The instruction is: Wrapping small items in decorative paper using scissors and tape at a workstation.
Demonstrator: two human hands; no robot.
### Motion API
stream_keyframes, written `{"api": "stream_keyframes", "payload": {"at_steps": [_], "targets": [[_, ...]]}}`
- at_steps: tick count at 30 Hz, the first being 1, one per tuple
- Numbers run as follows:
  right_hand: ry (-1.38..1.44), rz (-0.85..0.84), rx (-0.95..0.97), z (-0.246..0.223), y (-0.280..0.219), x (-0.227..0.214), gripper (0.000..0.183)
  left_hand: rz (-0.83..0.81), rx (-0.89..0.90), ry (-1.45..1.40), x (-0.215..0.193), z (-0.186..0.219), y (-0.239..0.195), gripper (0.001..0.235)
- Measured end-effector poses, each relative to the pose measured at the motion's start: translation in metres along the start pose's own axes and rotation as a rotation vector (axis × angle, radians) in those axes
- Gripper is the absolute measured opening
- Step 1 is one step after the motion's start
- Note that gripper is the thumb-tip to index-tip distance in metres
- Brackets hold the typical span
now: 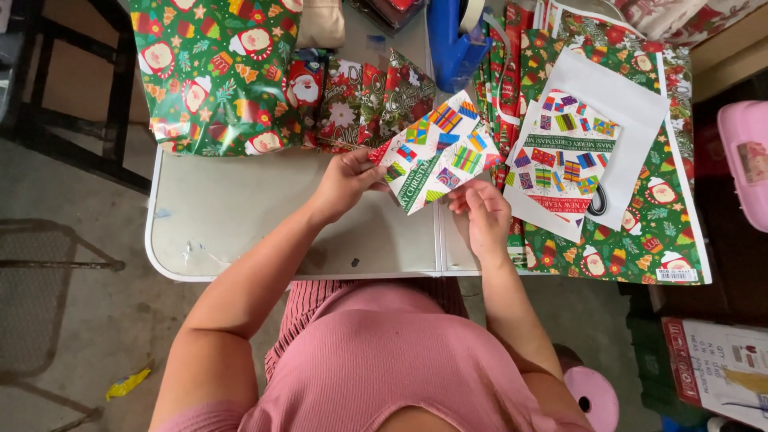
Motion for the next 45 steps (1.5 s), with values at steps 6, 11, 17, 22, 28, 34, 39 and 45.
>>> {"api": "stream_keyframes", "payload": {"at_steps": [6, 11, 17, 22, 28, 34, 39, 45], "targets": [[0.050, 0.222, -0.051, -0.025, 0.006, 0.007, 0.009, -0.030, -0.034, 0.050, 0.002, 0.000, -0.003, 0.026], [0.071, 0.211, -0.009, -0.048, -0.004, 0.022, 0.010, 0.005, -0.054, 0.044, 0.005, 0.011, -0.004, 0.030], [0.029, 0.191, 0.024, -0.057, -0.023, 0.035, 0.010, -0.013, -0.043, 0.102, 0.002, 0.014, -0.002, 0.047], [-0.048, 0.184, -0.043, -0.059, -0.034, 0.036, 0.013, -0.030, -0.015, 0.130, -0.001, 0.007, -0.001, 0.054], [-0.093, 0.172, -0.105, -0.041, -0.036, 0.023, 0.017, -0.032, -0.007, 0.155, -0.007, -0.001, 0.001, 0.055], [-0.190, 0.189, -0.059, -0.042, -0.021, 0.008, 0.015, -0.065, -0.016, 0.541, -0.019, 0.023, -0.009, 0.058], [-0.366, 0.148, -0.005, -0.057, 0.028, -0.004, 0.003, -0.109, -0.132, 0.969, -0.029, 0.037, -0.040, 0.058], [-0.493, 0.267, -0.095, -0.092, 0.169, 0.007, 0.012, -0.194, 0.150, 1.150, -0.041, 0.025, -0.058, 0.057]]}}
Point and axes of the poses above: each hand's wrist, its own y-axis towards the middle knuckle, its own x-axis out of the palm, z = x × y, the point moved 1 cm from there along y, towards the middle knuckle, and after that the axes turned 10 degrees about x, right-handed, at the moved point
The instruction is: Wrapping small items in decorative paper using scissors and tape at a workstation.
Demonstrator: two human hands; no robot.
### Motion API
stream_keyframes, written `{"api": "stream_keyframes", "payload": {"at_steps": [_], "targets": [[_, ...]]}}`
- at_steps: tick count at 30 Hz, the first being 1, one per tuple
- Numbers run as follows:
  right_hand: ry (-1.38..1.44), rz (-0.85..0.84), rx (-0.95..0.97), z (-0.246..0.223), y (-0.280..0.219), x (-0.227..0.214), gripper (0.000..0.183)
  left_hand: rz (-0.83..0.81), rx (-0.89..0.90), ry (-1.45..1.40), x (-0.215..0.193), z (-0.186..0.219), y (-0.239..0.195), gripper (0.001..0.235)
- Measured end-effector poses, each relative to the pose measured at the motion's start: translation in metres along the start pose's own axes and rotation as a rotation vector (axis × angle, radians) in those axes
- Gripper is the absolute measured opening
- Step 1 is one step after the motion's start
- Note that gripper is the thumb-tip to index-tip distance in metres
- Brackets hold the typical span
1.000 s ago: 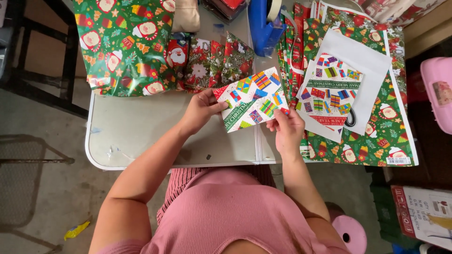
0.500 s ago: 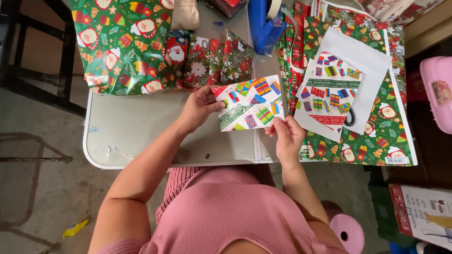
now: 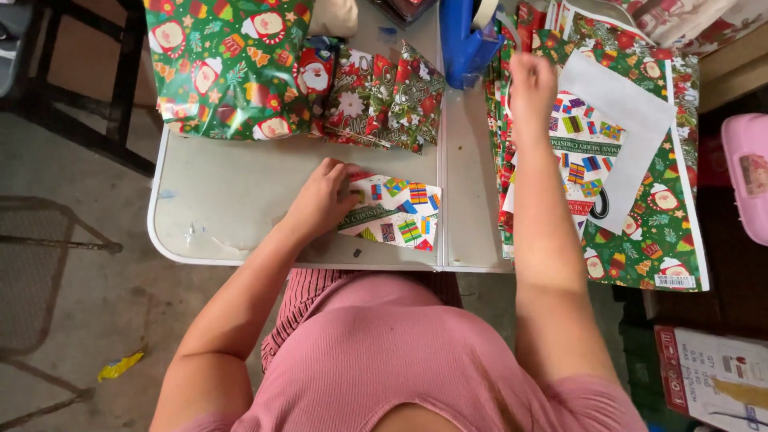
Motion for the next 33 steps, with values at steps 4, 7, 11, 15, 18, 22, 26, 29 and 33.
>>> {"api": "stream_keyframes", "payload": {"at_steps": [4, 7, 11, 15, 18, 22, 26, 29, 33], "targets": [[-0.015, -0.062, 0.466, -0.009, 0.069, 0.028, 0.036, -0.004, 0.013, -0.034, -0.005, -0.006, 0.002, 0.050], [-0.007, -0.142, 0.591, -0.024, 0.079, 0.037, 0.033, -0.034, -0.013, -0.046, -0.011, -0.002, 0.003, 0.049], [-0.021, 0.005, 0.604, -0.030, 0.079, 0.031, 0.021, -0.062, -0.042, -0.047, -0.010, -0.001, 0.003, 0.049], [0.149, 0.020, 0.500, -0.033, 0.069, 0.015, 0.013, -0.059, -0.047, -0.047, -0.005, -0.002, 0.002, 0.048], [0.084, 0.012, 0.518, -0.048, 0.064, 0.017, 0.014, -0.046, -0.007, 0.002, -0.007, 0.000, 0.003, 0.048], [-0.261, -0.131, 0.660, -0.057, 0.066, 0.041, 0.038, -0.053, -0.034, -0.004, -0.009, 0.005, 0.003, 0.048], [-0.179, -0.110, 0.649, -0.021, 0.102, 0.064, 0.037, -0.049, -0.031, -0.002, -0.005, -0.002, 0.003, 0.047], [-0.063, -0.070, 0.693, -0.025, 0.100, 0.063, 0.011, -0.026, -0.018, 0.023, 0.001, -0.008, 0.004, 0.045], [-0.204, -0.084, 0.755, -0.024, 0.102, 0.062, 0.073, -0.018, 0.010, 0.016, 0.000, -0.007, 0.004, 0.044]]}}
Point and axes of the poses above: each hand's wrist, its own y-axis towards the middle knuckle, its own x-axis out of the palm, z = x × y, the point moved 1 cm from there along y, towards the middle knuckle, and after that the axes turned 10 degrees about x, right-handed, at the moved point
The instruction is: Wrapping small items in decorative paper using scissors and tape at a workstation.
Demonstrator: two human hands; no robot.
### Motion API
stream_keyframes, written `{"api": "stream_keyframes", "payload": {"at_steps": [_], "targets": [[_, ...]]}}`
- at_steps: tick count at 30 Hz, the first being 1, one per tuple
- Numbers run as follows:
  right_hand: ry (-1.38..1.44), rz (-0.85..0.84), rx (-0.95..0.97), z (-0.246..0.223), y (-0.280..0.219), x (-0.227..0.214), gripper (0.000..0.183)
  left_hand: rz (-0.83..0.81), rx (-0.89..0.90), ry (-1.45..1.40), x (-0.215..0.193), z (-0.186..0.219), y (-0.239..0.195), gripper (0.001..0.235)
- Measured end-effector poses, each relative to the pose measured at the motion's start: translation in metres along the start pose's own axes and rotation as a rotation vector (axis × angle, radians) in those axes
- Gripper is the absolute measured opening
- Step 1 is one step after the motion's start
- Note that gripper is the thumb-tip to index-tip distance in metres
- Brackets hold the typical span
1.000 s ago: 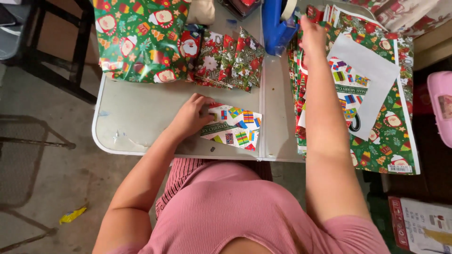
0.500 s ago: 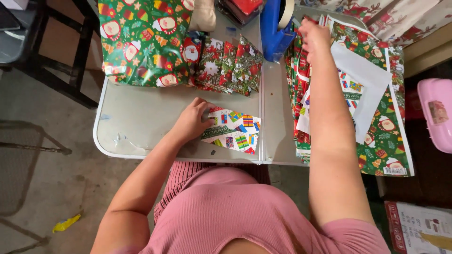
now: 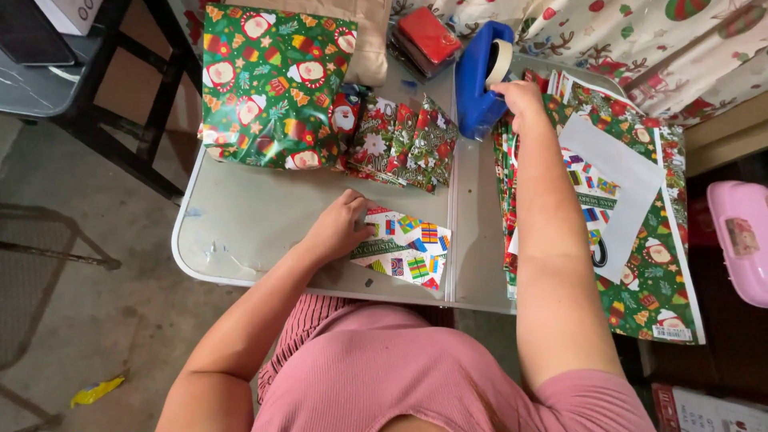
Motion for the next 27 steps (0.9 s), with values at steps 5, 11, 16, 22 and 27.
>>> {"api": "stream_keyframes", "payload": {"at_steps": [5, 11, 16, 22, 27], "targets": [[0.135, 0.040, -0.073, -0.010, 0.006, -0.008, 0.031, -0.013, 0.000, 0.018, 0.000, -0.001, 0.001, 0.046], [0.365, -0.070, -0.111, 0.000, -0.013, -0.011, 0.011, -0.017, -0.005, 0.017, -0.001, 0.001, -0.001, 0.043], [0.393, -0.146, -0.176, -0.005, -0.058, -0.038, 0.005, -0.005, -0.007, 0.014, -0.001, 0.001, 0.000, 0.041], [0.365, -0.172, -0.103, 0.026, -0.057, -0.034, 0.002, -0.030, 0.002, 0.019, -0.006, 0.007, 0.002, 0.044], [0.413, -0.186, -0.090, 0.059, -0.029, -0.020, 0.009, -0.024, 0.004, 0.027, -0.003, 0.006, -0.001, 0.045]]}}
Point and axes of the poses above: each hand's wrist, its own y-axis towards the middle knuckle, its own x-axis out of the palm, z = x × y, the point moved 1 cm from there along y, towards the middle knuckle, and after that the axes turned 10 degrees about x, right-handed, at the moved point
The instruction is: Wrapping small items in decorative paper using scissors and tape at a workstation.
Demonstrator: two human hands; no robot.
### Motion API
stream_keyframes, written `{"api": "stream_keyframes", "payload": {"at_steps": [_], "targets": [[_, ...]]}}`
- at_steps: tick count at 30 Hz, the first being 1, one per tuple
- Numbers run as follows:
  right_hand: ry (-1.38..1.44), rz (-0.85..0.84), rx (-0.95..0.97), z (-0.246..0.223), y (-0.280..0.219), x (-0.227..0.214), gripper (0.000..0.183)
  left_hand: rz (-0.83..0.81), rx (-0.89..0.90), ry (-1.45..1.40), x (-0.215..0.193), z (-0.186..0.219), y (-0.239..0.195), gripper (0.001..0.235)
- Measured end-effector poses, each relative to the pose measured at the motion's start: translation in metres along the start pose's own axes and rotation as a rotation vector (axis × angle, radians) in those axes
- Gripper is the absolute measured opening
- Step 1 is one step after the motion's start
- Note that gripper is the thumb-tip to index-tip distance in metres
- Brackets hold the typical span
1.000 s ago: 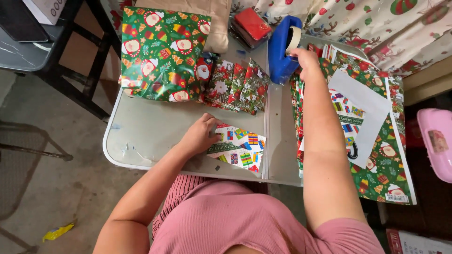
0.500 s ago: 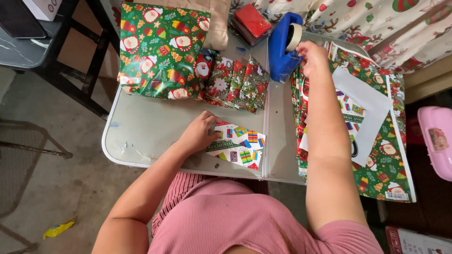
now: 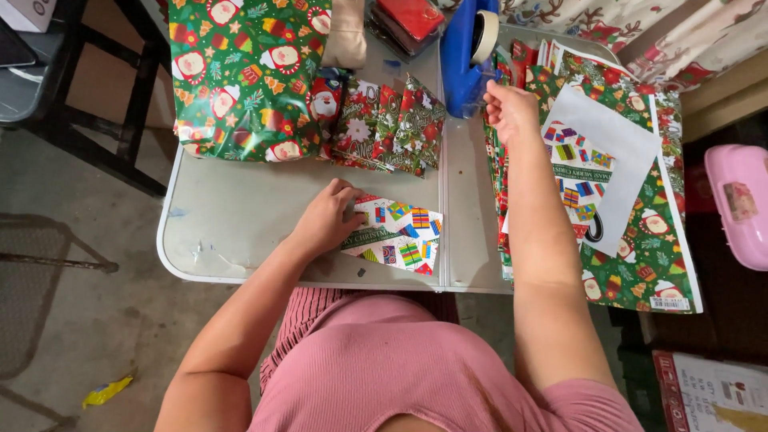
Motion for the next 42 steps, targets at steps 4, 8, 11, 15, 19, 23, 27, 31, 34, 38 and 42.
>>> {"api": "stream_keyframes", "payload": {"at_steps": [4, 8, 11, 15, 19, 23, 27, 31, 34, 38, 42], "targets": [[0.036, -0.010, 0.012, 0.009, 0.004, 0.001, 0.014, -0.011, -0.020, 0.001, 0.000, -0.001, -0.001, 0.044], [0.161, -0.021, 0.000, 0.016, -0.002, -0.001, 0.018, -0.001, -0.013, -0.011, -0.001, 0.002, -0.001, 0.042], [0.272, -0.166, -0.031, 0.039, 0.033, -0.004, 0.020, 0.008, -0.039, 0.012, 0.003, -0.004, -0.003, 0.045], [0.319, -0.172, -0.008, 0.046, 0.033, -0.005, 0.021, 0.011, -0.021, 0.016, 0.002, -0.004, -0.004, 0.044], [0.383, -0.187, 0.039, 0.050, 0.044, 0.000, 0.021, 0.023, -0.014, 0.017, 0.002, -0.004, -0.003, 0.043], [0.508, -0.241, 0.120, 0.054, 0.057, 0.010, 0.020, 0.038, -0.003, 0.034, 0.005, -0.005, -0.004, 0.043], [0.595, -0.272, 0.178, 0.058, 0.070, 0.008, 0.021, 0.024, 0.010, 0.031, 0.004, -0.004, -0.004, 0.041], [0.632, -0.305, 0.197, 0.063, 0.083, 0.006, 0.021, 0.013, 0.001, 0.044, 0.010, -0.010, -0.003, 0.043], [0.603, -0.325, 0.180, 0.066, 0.090, 0.009, 0.024, 0.003, -0.023, 0.071, 0.009, -0.009, -0.003, 0.045], [0.588, -0.326, 0.137, 0.069, 0.084, 0.013, 0.026, 0.018, -0.017, 0.063, 0.010, -0.008, -0.003, 0.046], [0.719, -0.227, 0.218, 0.059, 0.011, 0.023, 0.019, -0.009, 0.017, 0.043, 0.002, 0.001, -0.003, 0.043]]}}
Point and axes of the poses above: each hand's wrist, its own y-axis towards the middle knuckle, its own x-axis out of the palm, z = x × y, the point moved 1 cm from there along y, towards the middle knuckle, and after that the axes turned 10 degrees about x, right-handed, at the moved point
